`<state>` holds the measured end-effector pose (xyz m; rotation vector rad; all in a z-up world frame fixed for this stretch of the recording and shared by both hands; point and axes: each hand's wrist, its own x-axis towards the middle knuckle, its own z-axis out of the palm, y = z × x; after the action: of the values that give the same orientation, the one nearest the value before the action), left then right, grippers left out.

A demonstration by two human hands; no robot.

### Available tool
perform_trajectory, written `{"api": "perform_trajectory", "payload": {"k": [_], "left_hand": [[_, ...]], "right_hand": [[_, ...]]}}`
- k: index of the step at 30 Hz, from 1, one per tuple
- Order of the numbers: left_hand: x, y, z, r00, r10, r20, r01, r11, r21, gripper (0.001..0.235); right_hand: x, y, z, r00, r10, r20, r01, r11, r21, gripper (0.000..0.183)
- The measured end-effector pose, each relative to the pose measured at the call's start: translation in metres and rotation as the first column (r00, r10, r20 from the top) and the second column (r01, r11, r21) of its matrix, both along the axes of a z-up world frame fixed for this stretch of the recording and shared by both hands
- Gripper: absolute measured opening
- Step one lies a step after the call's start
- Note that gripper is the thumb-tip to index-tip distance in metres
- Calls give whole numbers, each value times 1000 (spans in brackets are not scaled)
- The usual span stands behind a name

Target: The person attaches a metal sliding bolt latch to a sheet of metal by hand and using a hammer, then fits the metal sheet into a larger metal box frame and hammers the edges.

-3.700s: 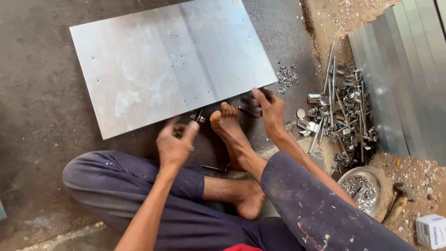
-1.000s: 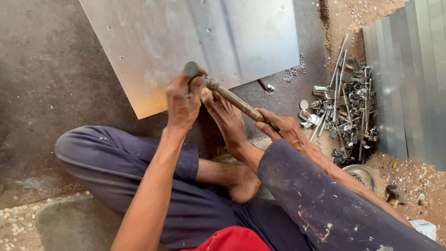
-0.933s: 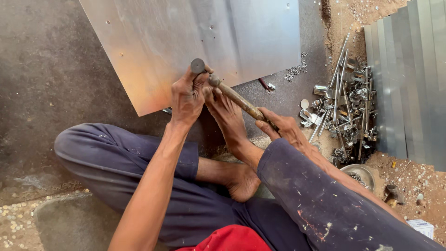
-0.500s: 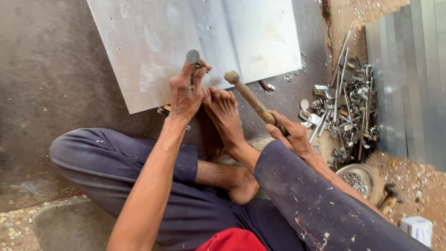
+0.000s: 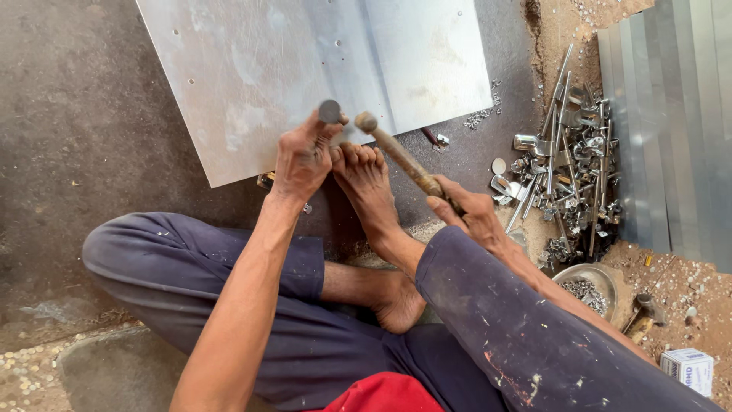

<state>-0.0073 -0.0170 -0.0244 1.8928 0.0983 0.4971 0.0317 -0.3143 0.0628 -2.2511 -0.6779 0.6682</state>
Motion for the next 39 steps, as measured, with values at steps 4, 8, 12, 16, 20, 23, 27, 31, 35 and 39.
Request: {"api": "perform_trajectory", "payload": {"k": [4, 8, 12, 16, 20, 23, 27, 31, 35, 39], "left_hand": [[-1, 1, 0, 1000, 18, -4, -18, 999, 33, 18], [-1, 0, -4, 999, 27, 23, -29, 995, 94, 20], [-4, -3, -1, 997, 52, -61, -46, 994, 96, 20], [-1, -4, 2, 995, 39, 93, -46, 996, 80, 19], [-2, -2, -17, 996, 37, -83, -28, 993, 116, 14], [-4, -3, -20, 995, 31, -92, -28, 999, 33, 17], [18, -5, -26, 997, 78, 10, -78, 997, -20, 8], [22, -17, -21, 997, -67, 39, 65, 996, 59, 19], [20, -19, -9, 999, -50, -18, 51, 997, 58, 17], [17, -18, -6, 996, -33, -88, 41, 996, 85, 18]], "right_hand": [[5, 0, 16, 998, 6, 63, -13, 994, 110, 44], [6, 2, 44, 970, 29, 243, -84, 973, 216, 42], [10, 13, 48, 985, 113, 132, -125, 988, 91, 45], [7, 17, 49, 985, 96, 146, -119, 981, 156, 41], [0, 0, 45, 959, 121, 258, -185, 952, 242, 42], [4, 2, 20, 980, 131, 149, -146, 985, 94, 42], [-3, -7, 25, 976, 4, 217, -58, 969, 239, 44], [-5, -8, 61, 979, -58, 198, 26, 987, 159, 40], [-3, -7, 69, 940, -83, 331, 15, 979, 202, 45], [-1, -12, 49, 947, -48, 318, -36, 967, 252, 27]]}}
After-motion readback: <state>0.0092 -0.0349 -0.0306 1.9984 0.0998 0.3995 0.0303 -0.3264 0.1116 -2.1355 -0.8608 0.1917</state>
